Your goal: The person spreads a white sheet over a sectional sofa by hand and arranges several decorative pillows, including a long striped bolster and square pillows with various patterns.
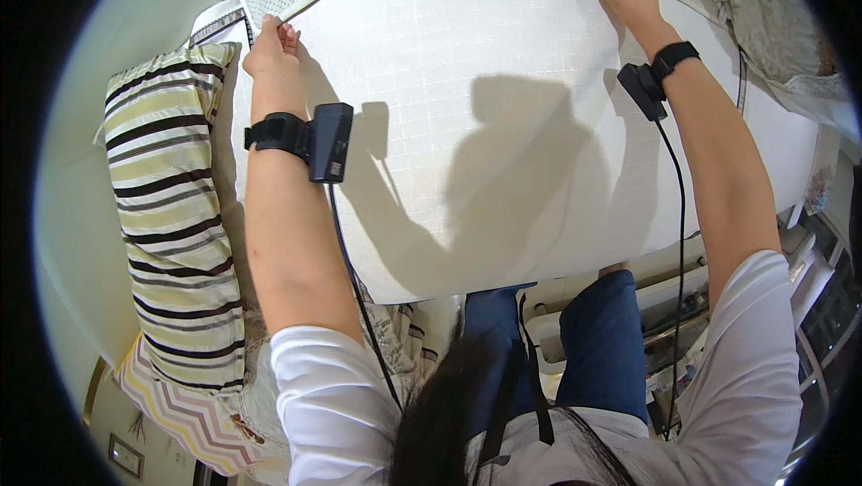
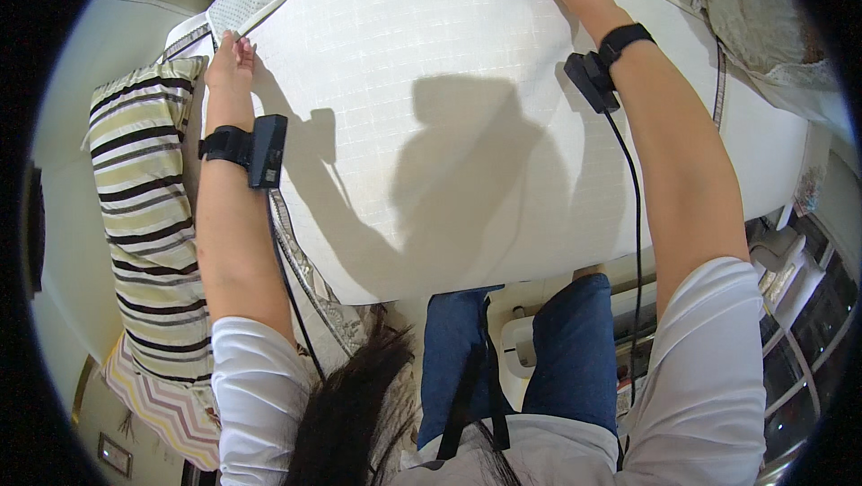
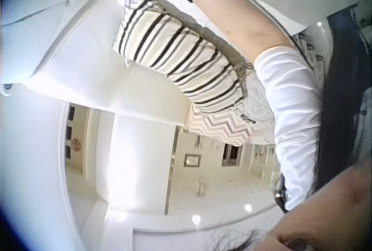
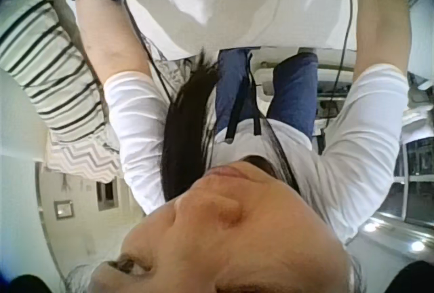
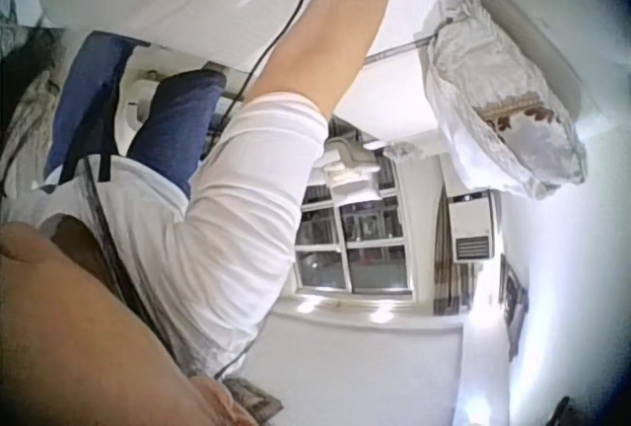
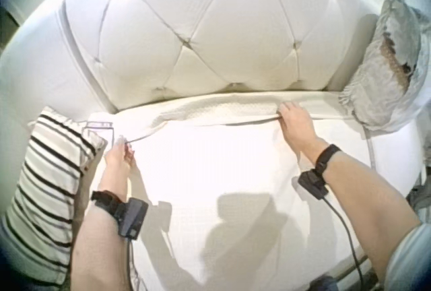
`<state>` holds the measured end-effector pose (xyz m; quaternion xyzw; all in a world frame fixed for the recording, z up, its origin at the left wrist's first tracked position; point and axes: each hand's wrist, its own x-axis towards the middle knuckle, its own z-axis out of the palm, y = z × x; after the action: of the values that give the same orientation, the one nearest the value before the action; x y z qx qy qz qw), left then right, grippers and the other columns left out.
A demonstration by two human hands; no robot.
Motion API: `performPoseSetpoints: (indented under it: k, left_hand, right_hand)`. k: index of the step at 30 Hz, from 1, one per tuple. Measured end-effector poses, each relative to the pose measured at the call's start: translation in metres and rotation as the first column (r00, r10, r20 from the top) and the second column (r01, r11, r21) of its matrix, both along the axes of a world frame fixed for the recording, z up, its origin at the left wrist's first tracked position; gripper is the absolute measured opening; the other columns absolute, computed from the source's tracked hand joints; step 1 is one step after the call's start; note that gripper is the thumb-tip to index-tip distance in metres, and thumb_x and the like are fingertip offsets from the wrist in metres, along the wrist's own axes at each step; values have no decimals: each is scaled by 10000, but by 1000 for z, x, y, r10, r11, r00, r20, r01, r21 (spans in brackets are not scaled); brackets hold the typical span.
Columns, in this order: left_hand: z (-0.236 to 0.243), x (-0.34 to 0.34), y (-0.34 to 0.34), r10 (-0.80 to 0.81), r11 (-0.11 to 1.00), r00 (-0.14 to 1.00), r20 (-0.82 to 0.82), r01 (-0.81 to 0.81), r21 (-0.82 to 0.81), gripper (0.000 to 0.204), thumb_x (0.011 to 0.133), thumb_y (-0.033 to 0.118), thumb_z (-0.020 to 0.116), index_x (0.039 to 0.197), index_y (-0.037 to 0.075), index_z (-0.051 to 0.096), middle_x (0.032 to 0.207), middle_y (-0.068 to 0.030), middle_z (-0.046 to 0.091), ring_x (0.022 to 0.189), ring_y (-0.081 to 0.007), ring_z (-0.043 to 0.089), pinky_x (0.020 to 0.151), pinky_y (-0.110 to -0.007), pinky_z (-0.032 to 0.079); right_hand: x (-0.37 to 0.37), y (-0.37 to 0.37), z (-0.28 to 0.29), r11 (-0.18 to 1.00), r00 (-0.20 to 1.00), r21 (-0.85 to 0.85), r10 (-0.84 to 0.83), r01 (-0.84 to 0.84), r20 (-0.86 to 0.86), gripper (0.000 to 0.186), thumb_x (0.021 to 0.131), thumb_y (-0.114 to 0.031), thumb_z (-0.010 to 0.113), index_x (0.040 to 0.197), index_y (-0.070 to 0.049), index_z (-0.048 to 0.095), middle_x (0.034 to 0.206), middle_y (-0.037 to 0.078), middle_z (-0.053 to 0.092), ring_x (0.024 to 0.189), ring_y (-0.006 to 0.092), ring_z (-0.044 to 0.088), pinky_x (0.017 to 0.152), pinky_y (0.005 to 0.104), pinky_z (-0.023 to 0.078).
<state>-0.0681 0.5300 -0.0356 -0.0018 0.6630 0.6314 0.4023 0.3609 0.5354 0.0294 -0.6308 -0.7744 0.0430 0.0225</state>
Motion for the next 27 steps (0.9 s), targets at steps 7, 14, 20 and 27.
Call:
performPoseSetpoints:
  k: [7,14,20,27]
  left_hand:
    - [-9,-55,35,-177,984,749,-638,150,-96,199,736,10,647,875,-36,512,768,-145,588,642,-213,582,588,-314,485]
    - [5,14,3,-260,759,-357,-897,499,-418,576,844,314,567,1277,-29,406,1341,-239,374,1251,-407,319,1035,-500,234]
    - [-25,21,6,-389,673,-392,-834,497,-548,570,928,479,355,1384,138,331,1442,-125,294,1338,-353,228,1070,-515,193]
    - [-19,31,-42,-518,666,-376,-768,387,-638,656,896,453,451,1407,83,271,1454,-188,240,1333,-404,201,1053,-539,173]
  right_hand:
    - [-16,-13,-11,935,967,298,233,-193,-103,330,803,-245,571,1110,-125,552,1203,67,513,1135,302,456,937,488,357]
    - [-115,-26,-33,995,997,69,70,-71,25,550,846,-319,498,1332,-98,367,1448,150,238,1341,310,201,1049,595,137]
    - [-120,-24,-31,999,998,26,42,-43,42,561,865,-338,474,1362,-123,330,1470,109,213,1354,286,185,1043,620,118]
    - [-117,-24,-72,984,995,169,63,-49,-77,554,865,-406,477,1370,-225,340,1460,52,261,1365,241,190,1018,677,71]
